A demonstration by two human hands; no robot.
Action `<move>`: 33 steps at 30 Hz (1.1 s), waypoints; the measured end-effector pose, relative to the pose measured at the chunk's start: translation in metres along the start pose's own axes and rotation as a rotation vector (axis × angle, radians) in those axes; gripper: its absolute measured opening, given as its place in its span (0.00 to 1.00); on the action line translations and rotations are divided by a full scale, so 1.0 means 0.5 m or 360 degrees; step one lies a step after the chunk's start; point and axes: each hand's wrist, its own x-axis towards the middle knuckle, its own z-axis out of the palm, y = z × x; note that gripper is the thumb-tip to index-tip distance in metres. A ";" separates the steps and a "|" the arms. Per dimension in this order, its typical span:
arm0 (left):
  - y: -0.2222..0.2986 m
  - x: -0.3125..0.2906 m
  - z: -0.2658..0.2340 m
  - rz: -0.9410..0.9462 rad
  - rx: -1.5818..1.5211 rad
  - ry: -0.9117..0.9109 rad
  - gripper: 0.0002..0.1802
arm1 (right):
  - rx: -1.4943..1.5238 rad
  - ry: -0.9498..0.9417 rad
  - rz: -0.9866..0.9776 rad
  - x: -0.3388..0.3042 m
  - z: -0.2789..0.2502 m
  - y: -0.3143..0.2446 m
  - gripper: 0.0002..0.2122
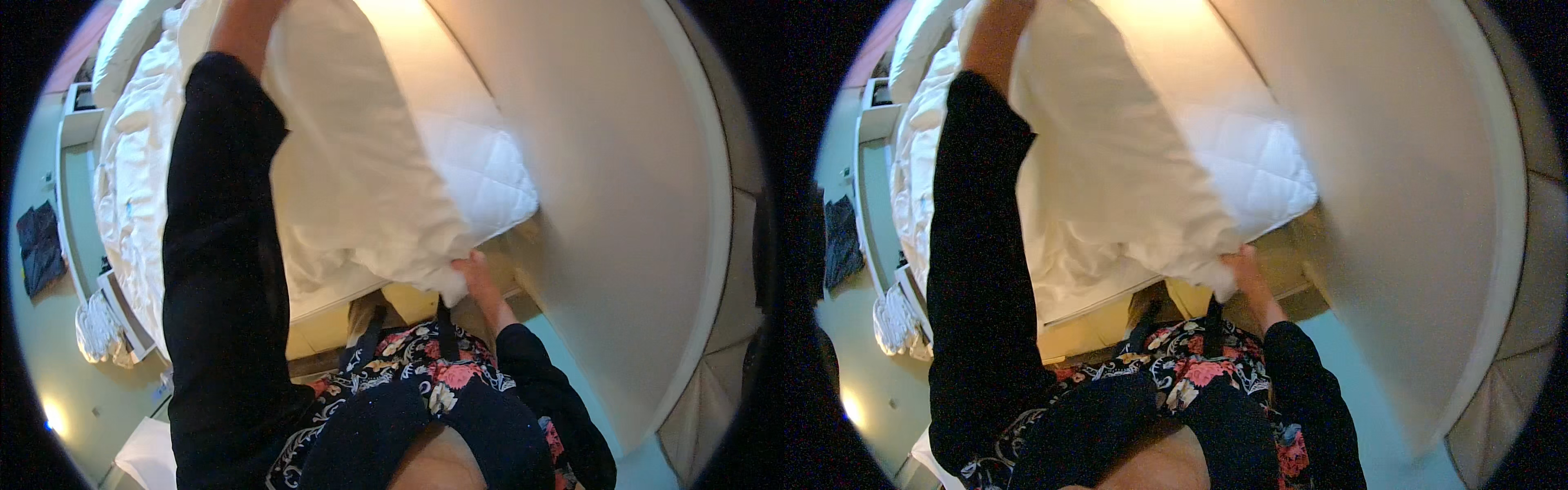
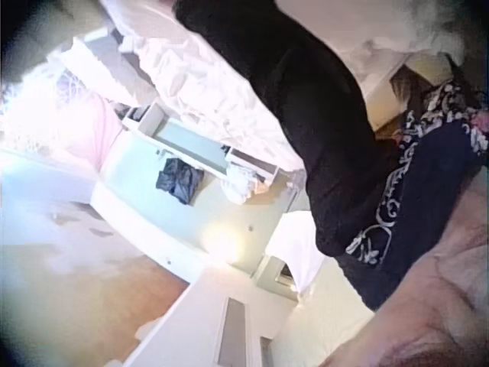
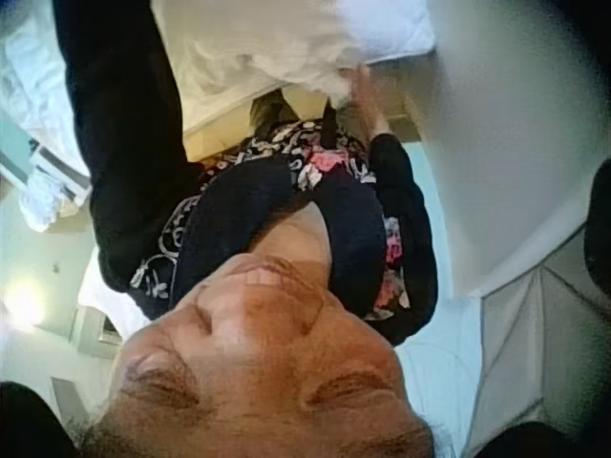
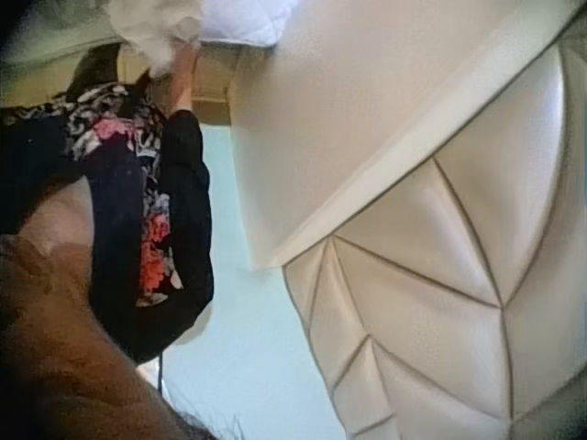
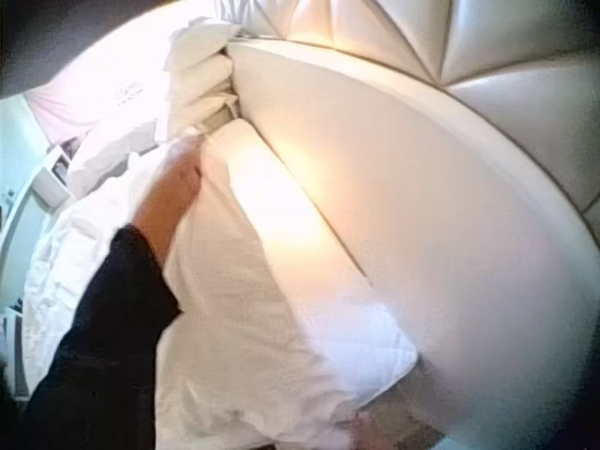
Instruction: The person spreads a white duvet over a mattress, repeatedly lifting, shaking, and smoothing the fabric to cover the surface. The person adjusts the duvet edges and corners multiple times to align it with the bed frame.
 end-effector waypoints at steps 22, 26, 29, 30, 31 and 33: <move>-0.261 -0.976 -0.077 -0.1895 -0.1980 0.0866 0.31 | -0.1341 0.0723 -0.0191 -0.124 -0.229 -0.292 0.11; -0.271 -0.938 -0.096 -0.1942 -0.1996 0.1366 0.25 | -0.1668 0.0711 -0.0081 -0.169 -0.245 -0.209 0.13; -0.264 -0.945 -0.096 -0.2293 -0.1607 0.1649 0.20 | -0.1735 0.0609 -0.0122 -0.165 -0.230 -0.212 0.13; -0.251 -0.961 -0.103 -0.2305 -0.1634 0.1590 0.19 | -0.1708 0.0591 -0.0158 -0.159 -0.201 -0.224 0.13; -0.239 -0.973 -0.110 -0.2316 -0.1661 0.1529 0.18 | -0.1949 0.0646 -0.0029 -0.166 -0.176 -0.260 0.13; -0.251 -1.035 -0.128 -0.2195 -0.1609 0.1440 0.19 | -0.2001 0.0570 -0.0188 -0.166 -0.202 -0.286 0.13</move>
